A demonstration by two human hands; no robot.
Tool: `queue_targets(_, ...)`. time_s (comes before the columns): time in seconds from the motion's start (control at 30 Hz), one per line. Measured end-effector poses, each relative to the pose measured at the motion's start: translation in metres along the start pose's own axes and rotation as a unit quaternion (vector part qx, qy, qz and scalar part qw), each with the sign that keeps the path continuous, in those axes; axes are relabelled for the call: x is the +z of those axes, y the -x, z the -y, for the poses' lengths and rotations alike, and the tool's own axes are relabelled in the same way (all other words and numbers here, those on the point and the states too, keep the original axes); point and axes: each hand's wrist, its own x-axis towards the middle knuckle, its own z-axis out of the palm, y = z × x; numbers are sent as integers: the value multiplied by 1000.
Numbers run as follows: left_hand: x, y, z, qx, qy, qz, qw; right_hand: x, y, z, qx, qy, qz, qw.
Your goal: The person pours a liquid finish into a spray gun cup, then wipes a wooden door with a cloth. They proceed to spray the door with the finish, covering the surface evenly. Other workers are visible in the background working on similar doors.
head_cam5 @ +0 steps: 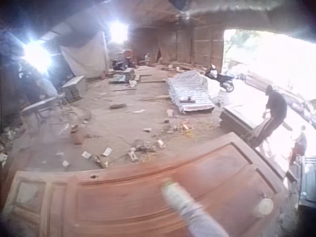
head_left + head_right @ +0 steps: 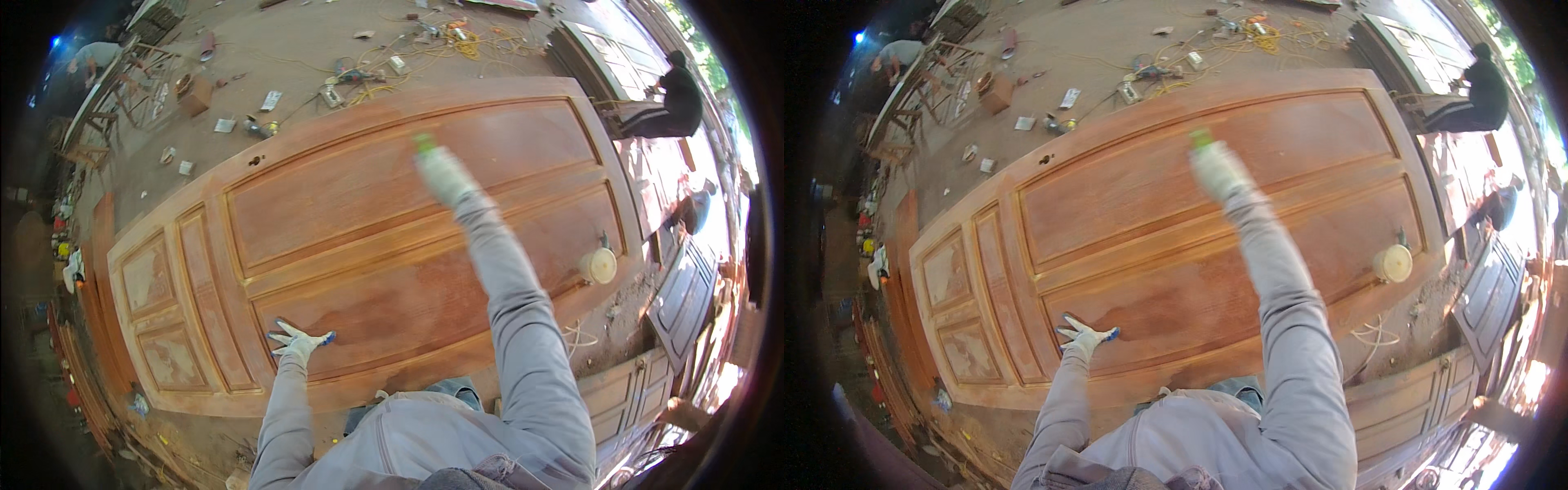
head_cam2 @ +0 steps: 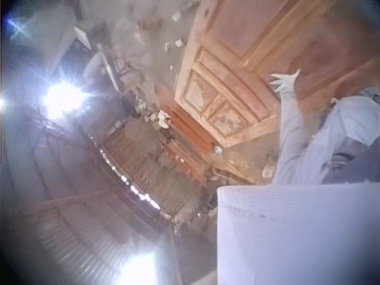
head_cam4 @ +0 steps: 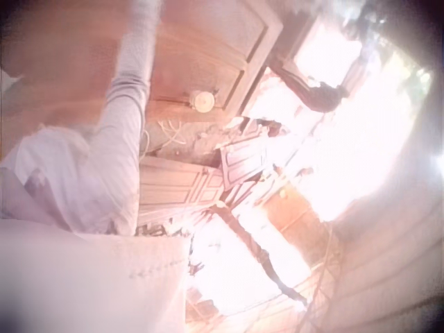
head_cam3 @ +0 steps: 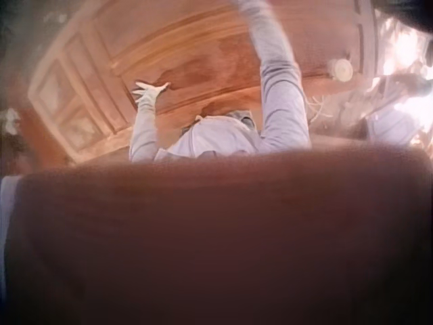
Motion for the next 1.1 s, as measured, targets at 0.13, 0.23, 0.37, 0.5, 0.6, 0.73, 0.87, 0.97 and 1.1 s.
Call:
queue_targets(0.13, -3, 3, -1, -9, 16, 16, 1000, -27, 1, -78, 621, -219, 66, 750)
queue_targets(0.23, -11, 9, 1, -4, 26, 29, 999, -27, -13, -27, 360, -383, 361, 770)
queue_targets(0.37, -17, 28, 13, 19, 99, 36, 994, -32, -70, 76, 272, -333, 431, 793)
queue_targets(0.5, -17, 27, 17, 43, 115, 30, 992, -27, -96, 171, 94, -313, 509, 796)
queue_targets(0.6, 7, 17, 39, 179, 90, -99, 975, 8, -116, 239, 45, -293, 557, 776)
queue_targets(0.73, 41, -16, 93, 433, 61, -295, 850, 52, -172, 284, -53, -104, 349, 930)
queue_targets(0.87, 65, -65, 187, 405, 100, -346, 840, 27, -189, 321, 60, -234, 484, 841)
queue_targets(0.97, 52, -128, 266, 329, 146, -379, 853, -4, -173, 403, 58, -205, 417, 883)
queue_targets(1.1, 37, -206, 372, 182, 175, -411, 876, -22, -126, 527, 5, -116, 729, 675)
